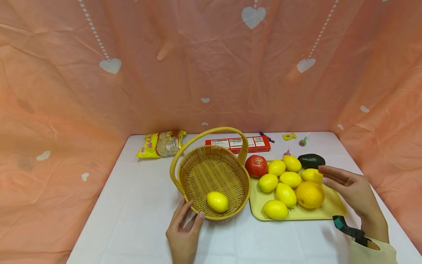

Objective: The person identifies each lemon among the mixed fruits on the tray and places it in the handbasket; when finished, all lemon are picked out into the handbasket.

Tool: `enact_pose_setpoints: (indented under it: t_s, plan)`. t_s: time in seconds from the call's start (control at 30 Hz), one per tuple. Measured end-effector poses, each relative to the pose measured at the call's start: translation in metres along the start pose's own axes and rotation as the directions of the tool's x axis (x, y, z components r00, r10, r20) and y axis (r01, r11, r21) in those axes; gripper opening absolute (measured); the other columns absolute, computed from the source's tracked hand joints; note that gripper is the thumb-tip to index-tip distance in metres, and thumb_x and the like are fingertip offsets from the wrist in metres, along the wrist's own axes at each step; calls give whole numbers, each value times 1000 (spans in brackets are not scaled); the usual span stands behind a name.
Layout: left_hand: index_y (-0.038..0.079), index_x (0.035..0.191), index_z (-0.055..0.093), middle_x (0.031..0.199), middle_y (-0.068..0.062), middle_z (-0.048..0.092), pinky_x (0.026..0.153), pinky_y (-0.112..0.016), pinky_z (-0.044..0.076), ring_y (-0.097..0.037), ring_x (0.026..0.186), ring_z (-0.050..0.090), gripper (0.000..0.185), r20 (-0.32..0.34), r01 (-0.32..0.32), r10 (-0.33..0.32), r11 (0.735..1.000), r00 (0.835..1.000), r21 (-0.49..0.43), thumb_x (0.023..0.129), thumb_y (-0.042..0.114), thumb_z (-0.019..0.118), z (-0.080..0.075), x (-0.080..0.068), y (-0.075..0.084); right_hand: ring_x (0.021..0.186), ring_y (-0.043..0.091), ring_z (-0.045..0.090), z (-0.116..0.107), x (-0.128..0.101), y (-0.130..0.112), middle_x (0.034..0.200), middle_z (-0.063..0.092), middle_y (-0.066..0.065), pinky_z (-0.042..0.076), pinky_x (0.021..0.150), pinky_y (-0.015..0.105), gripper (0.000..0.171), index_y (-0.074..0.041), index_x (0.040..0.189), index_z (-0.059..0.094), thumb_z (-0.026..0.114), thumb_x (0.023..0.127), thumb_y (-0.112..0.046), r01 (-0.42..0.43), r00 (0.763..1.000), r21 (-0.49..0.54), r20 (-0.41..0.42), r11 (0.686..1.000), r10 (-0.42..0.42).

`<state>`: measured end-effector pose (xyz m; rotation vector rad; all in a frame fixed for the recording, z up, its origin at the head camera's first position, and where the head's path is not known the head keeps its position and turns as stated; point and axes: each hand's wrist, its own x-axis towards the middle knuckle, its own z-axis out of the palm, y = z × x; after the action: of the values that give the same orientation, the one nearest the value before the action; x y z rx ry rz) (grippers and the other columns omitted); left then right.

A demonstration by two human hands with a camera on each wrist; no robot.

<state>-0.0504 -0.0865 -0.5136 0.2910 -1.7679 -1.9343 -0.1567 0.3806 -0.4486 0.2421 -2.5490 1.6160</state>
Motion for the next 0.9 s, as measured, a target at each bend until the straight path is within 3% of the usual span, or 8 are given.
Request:
enact_pose_setpoints:
  t_s: [0.23,0.4,0.57,0.63,0.8,0.9]
  plan:
    - [-11,133,71,152,-31,58,96,-27,64,-5,128,69,47,6,-24,24,1000,1000,-3,89,-10,86,2,-1,2,108,-22,65,-12,15,19,119,71,-36,51,87,-2,52,2,151,62,76,106,-18,-148,989,-42,-10,988,148]
    - [-10,134,72,152,-29,58,96,-27,64,-5,128,69,48,0,2,-2,1000,1000,3,88,-10,86,1,-1,2,111,-19,63,-8,18,35,121,71,-35,52,89,0,50,-2,152,63,75,107,-19,-196,980,0,27,981,196]
    - [-9,134,72,152,-28,59,96,-28,65,-5,128,69,48,-5,7,-7,1000,1000,11,88,-10,87,0,-1,2,113,-16,60,-3,16,41,120,71,-35,46,86,5,54,-7,155,62,75,107,-29,-269,959,-23,84,963,270]
    - [-10,134,72,152,-27,59,96,-28,65,-6,127,69,48,-6,5,-5,1000,1000,12,87,-10,87,0,-1,1,111,-17,61,-3,16,43,119,70,-35,46,85,5,55,-8,156,61,75,107,-29,-280,954,-28,104,960,281]
    - [-9,133,72,152,-24,60,96,-29,65,-6,127,69,49,-9,8,-8,1000,1000,9,87,-12,86,1,-1,3,107,-16,66,-3,16,46,118,68,-37,55,87,3,53,2,153,60,75,107,-19,-212,970,-40,114,976,216]
    - [-9,134,72,152,-26,60,96,-27,65,-6,127,69,48,-8,13,-13,1000,1000,10,87,-12,86,1,-1,4,106,-17,64,-3,14,44,117,64,-40,55,85,4,55,0,153,60,77,106,-25,-231,966,-70,101,970,238]
